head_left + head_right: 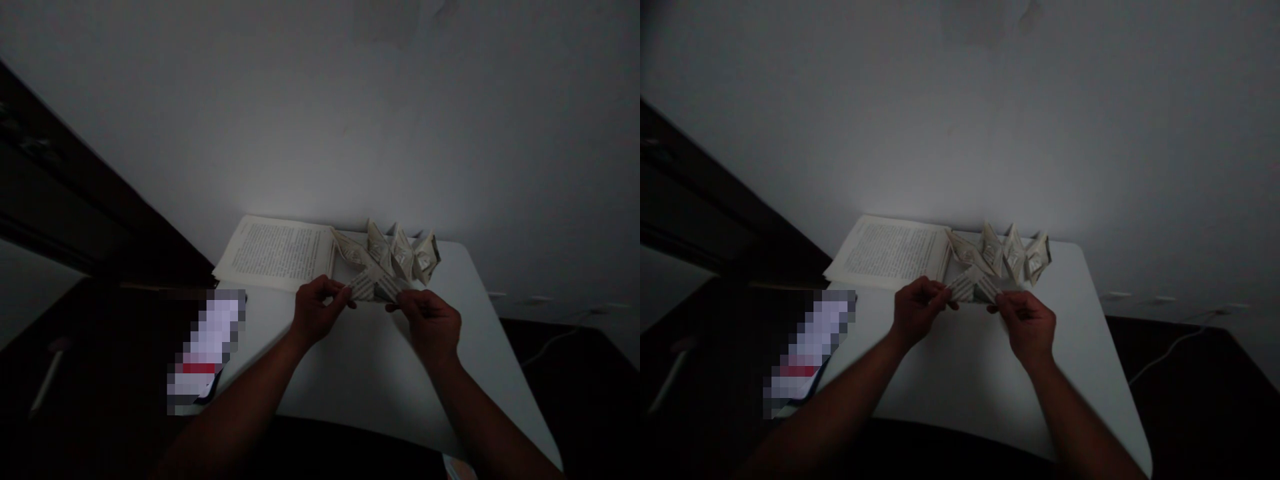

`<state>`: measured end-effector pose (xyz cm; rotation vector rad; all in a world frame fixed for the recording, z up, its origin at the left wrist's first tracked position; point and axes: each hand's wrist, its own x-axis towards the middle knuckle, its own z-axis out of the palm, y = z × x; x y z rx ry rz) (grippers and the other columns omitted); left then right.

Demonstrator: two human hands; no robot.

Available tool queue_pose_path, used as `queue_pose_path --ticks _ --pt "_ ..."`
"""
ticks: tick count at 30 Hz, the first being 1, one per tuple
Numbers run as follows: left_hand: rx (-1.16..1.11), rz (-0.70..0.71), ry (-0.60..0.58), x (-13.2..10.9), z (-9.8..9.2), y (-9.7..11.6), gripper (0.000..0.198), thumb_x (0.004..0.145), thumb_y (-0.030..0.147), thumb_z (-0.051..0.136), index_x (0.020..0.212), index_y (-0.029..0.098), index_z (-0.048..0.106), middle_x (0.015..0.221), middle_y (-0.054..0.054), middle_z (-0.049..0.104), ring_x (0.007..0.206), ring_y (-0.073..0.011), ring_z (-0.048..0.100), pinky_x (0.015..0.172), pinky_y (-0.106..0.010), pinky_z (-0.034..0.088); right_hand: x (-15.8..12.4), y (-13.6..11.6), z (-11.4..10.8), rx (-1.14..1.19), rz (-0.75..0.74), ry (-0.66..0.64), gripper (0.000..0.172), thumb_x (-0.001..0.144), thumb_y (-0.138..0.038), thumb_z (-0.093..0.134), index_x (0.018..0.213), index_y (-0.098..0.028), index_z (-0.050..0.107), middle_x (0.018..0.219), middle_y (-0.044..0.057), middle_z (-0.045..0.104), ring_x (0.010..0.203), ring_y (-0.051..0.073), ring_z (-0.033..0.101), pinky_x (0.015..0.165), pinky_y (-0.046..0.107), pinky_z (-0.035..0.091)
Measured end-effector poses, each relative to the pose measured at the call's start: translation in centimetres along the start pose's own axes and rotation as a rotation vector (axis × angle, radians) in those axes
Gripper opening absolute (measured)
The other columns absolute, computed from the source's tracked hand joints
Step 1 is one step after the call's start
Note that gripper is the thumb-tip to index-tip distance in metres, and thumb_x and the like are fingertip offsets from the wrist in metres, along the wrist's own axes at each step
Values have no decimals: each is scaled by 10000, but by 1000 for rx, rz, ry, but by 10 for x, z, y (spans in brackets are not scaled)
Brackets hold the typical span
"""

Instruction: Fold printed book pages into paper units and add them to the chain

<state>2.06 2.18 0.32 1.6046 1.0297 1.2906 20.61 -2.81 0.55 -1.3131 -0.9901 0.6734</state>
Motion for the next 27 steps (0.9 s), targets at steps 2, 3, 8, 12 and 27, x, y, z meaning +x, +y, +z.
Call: queue_pose_path --ticks 2,3,8,12,27 --pt "-8 -4 -11 0 0 0 265 767 331 660 606 159 539 657 -40 692 620 -152 677 582 -251 531 0 2 0 -5 -1 8 202 703 -348 730 653 -165 658 583 34 698 506 171 656 487 274 537" --pt "-16 -5 -15 0 1 0 261 769 319 661 606 158 536 654 -38 691 622 -151 678 589 -253 533 0 2 0 -5 -6 8 204 701 -346 731 644 -166 656 593 34 701 511 167 655 493 271 537" --pt "-39 -22 -20 0 1 -2 256 765 313 667 612 151 540 668 -50 692 622 -155 680 585 -261 540 0 3 0 8 -26 14 192 698 -327 736 630 -170 651 594 32 698 512 158 648 504 274 541" --pt "-75 -57 -31 0 1 0 280 757 329 672 605 152 517 649 -52 686 600 -159 678 554 -256 540 -1 1 1 -12 -23 26 203 692 -344 738 637 -167 655 574 37 693 499 167 644 500 295 549" --pt "-422 -312 -265 7 1 3 392 685 237 742 922 178 435 653 8 672 543 -147 661 516 -236 528 2 3 -1 92 28 -26 253 640 -290 786 593 -170 567 553 25 685 467 172 652 448 266 526"
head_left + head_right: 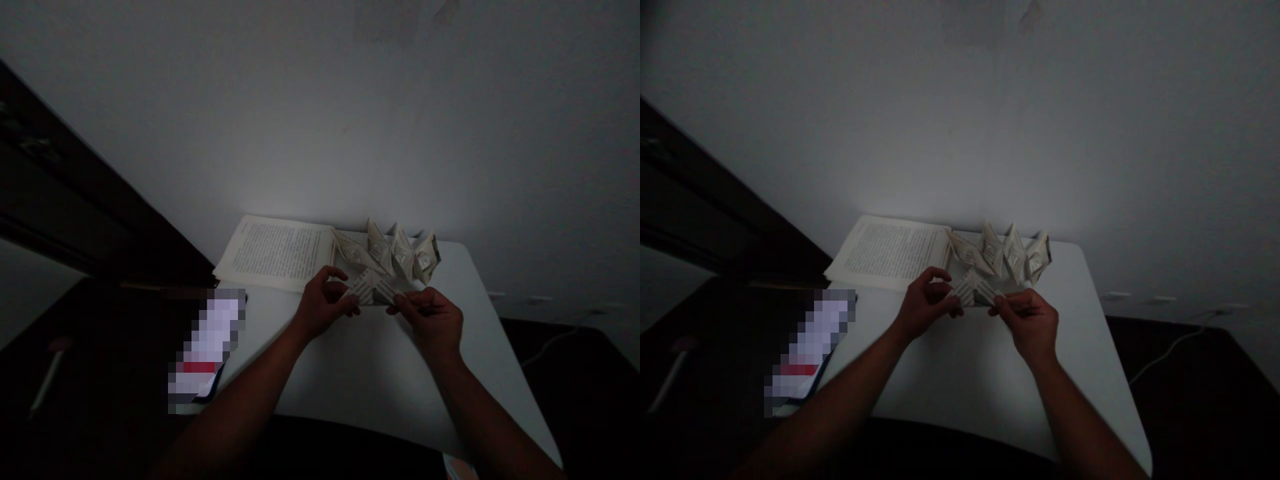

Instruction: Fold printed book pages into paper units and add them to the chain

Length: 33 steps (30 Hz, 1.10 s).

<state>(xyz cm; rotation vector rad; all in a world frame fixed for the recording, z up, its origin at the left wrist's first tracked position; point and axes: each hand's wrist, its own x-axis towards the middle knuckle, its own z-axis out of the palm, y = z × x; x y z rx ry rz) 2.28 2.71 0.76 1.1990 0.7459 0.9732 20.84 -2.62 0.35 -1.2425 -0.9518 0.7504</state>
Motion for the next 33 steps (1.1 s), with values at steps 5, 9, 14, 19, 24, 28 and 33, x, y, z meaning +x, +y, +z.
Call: queue_pose_path --ticks 5,9,14,19,24,28,33 --pt "51 -129 -130 3 -1 -1 435 636 257 776 974 117 541 694 -57 691 576 -165 662 507 -241 522 -2 1 1 -106 -52 -107 225 649 -278 777 589 -173 587 532 24 676 470 153 633 455 246 512" --pt "78 -195 -187 4 1 1 317 696 369 720 792 77 641 632 -66 674 535 -137 643 501 -218 504 -3 6 -2 -158 -48 -151 211 659 -284 771 610 -169 601 549 26 679 485 148 633 472 242 506" --pt "98 -218 -167 5 3 3 362 704 420 701 790 70 666 636 -72 682 511 -125 622 492 -212 480 -1 10 -5 -139 22 -175 219 658 -291 773 631 -168 594 551 26 679 500 149 638 490 243 506" --pt "93 -218 -211 4 -1 -3 340 715 400 692 829 79 686 660 -72 690 540 -125 611 540 -229 465 0 6 -1 -66 86 -143 239 628 -271 793 650 -173 577 529 13 671 461 150 632 453 236 495" --pt "185 -201 -187 2 -3 -6 264 657 332 743 756 88 715 617 -24 655 559 -116 576 551 -217 411 3 0 1 46 126 -94 371 600 -235 804 906 -187 600 579 -21 682 456 140 626 463 241 507" --pt "129 -132 -43 1 1 -3 246 657 325 744 749 98 723 608 -4 642 560 -102 555 566 -212 403 1 1 3 71 158 -213 305 645 -296 764 897 -177 640 592 -9 676 494 134 621 505 250 514" --pt "85 -81 56 -1 6 -6 237 664 326 740 727 98 718 623 -12 648 559 -109 556 562 -218 418 -4 3 9 -65 217 -387 199 673 -356 720 662 -167 661 554 13 650 513 146 611 513 261 509"
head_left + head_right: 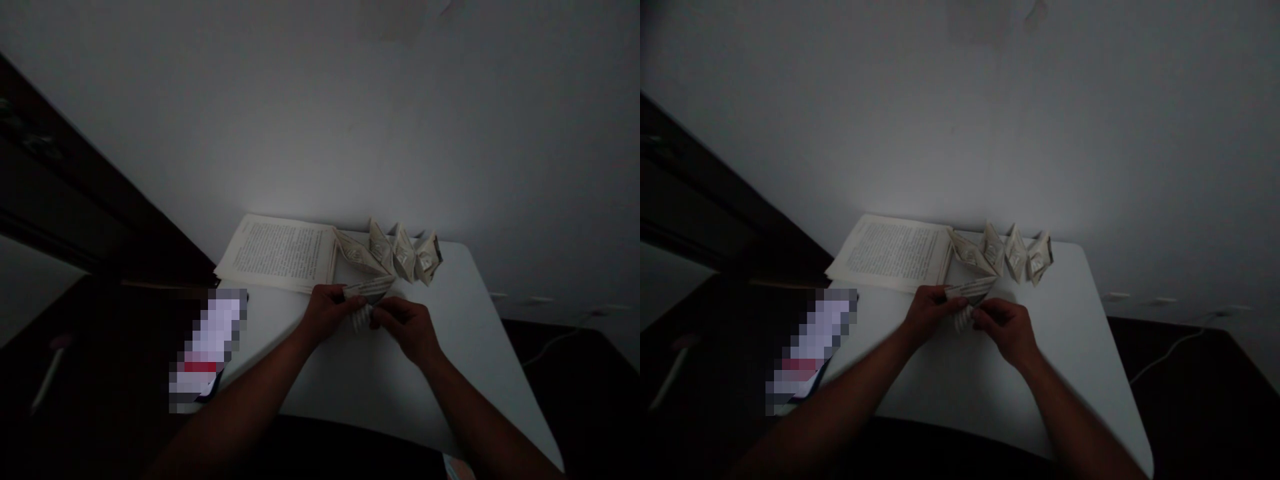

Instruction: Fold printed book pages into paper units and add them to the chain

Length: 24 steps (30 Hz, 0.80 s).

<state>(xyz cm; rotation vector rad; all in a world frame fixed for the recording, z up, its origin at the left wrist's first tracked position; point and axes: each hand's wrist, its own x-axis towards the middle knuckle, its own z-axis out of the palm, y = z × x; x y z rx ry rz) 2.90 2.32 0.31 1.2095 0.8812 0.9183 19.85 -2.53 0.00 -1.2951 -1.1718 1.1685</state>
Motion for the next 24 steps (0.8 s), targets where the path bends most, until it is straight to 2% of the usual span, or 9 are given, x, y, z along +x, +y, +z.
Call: queue_pose_path --ticks 6,10,15,20,24 --pt "-27 8 -28 -1 3 -3 221 658 304 746 743 101 720 638 -19 659 570 -108 559 579 -219 428 -1 -1 1 -50 1 4 204 687 -357 691 604 -177 644 527 4 633 500 138 590 507 247 484" --pt "-24 -7 -26 0 2 -4 224 651 308 748 689 92 699 598 -11 634 537 -98 533 546 -211 408 0 0 -1 -98 -40 -26 210 716 -325 671 573 -177 631 526 0 622 501 125 572 507 233 460" --pt "9 -12 -92 1 0 -6 245 672 326 731 687 90 669 586 -4 610 535 -96 525 544 -212 390 0 1 -4 -72 -15 -69 203 719 -323 676 588 -175 629 521 0 623 496 122 570 499 228 450" --pt "-23 -13 -29 0 1 -6 250 661 328 736 653 94 648 580 -3 606 519 -91 515 524 -209 382 -2 -1 -2 -64 3 -111 214 743 -346 656 625 -167 649 560 18 651 525 137 605 523 238 476" --pt "-25 -22 -11 -1 3 -4 255 647 333 740 647 96 649 583 -5 615 521 -94 520 525 -210 388 -2 -2 -1 -95 -11 -83 216 736 -349 666 622 -166 653 546 19 652 508 136 602 501 234 471"
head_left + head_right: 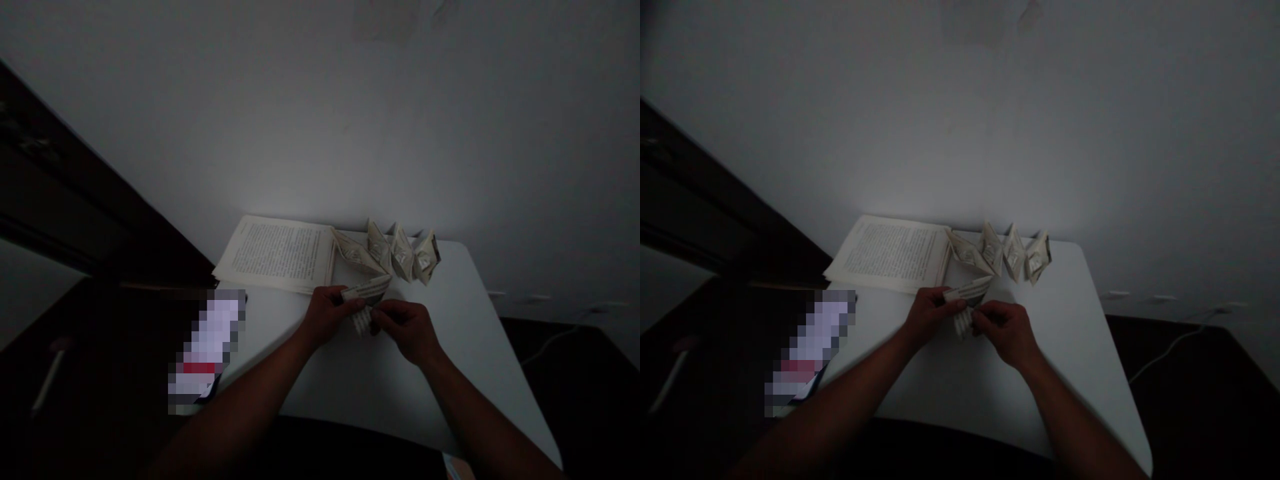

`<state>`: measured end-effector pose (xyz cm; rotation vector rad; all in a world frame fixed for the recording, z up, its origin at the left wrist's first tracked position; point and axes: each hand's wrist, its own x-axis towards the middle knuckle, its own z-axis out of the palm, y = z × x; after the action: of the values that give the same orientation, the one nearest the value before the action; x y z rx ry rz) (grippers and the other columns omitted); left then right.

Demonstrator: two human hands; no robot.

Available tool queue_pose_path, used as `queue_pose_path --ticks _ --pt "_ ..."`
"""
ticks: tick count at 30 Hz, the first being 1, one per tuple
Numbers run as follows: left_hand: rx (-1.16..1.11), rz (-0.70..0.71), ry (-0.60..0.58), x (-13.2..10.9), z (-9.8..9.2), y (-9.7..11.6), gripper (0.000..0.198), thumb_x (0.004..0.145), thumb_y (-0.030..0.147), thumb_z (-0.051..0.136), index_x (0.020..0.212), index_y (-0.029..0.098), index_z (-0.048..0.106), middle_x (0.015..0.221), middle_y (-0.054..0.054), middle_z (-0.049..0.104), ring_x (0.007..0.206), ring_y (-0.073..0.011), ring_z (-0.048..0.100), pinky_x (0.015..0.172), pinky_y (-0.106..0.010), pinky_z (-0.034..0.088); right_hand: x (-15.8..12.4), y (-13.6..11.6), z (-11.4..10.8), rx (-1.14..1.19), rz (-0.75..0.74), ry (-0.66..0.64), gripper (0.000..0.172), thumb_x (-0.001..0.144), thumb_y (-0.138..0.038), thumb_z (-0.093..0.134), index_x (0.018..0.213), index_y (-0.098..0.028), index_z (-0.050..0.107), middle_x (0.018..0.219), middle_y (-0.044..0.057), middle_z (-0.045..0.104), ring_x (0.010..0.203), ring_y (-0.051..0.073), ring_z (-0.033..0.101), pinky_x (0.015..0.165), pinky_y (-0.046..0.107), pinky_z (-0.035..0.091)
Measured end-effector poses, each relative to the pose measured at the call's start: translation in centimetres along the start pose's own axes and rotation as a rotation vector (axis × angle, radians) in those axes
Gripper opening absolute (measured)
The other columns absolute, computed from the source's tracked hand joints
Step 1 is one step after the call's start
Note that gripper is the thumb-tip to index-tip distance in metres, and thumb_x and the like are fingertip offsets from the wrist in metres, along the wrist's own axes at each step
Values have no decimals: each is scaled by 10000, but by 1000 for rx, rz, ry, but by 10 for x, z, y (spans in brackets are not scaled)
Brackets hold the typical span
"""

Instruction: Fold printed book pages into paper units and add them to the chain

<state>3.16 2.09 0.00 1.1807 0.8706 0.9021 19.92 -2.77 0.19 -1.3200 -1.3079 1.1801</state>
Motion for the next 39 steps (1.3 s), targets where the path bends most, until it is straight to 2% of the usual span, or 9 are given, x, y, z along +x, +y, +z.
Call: queue_pose_path --ticks 12,23,39 --pt "-8 -1 60 0 1 4 256 639 350 739 663 105 667 586 -9 630 521 -108 540 530 -224 413 0 3 3 38 22 -54 208 726 -365 684 667 -166 670 562 22 666 522 148 620 530 253 485" --pt "-16 10 92 1 0 2 247 645 332 742 714 101 688 610 -13 649 533 -106 552 534 -217 423 -2 1 5 -20 24 -90 225 744 -366 658 640 -167 658 562 24 668 522 143 622 525 244 482" --pt "-88 8 134 1 2 6 235 632 320 747 663 103 663 570 2 613 521 -100 522 533 -221 407 -3 -4 9 -102 25 -146 236 765 -346 627 609 -169 636 537 17 650 497 133 600 511 236 465"
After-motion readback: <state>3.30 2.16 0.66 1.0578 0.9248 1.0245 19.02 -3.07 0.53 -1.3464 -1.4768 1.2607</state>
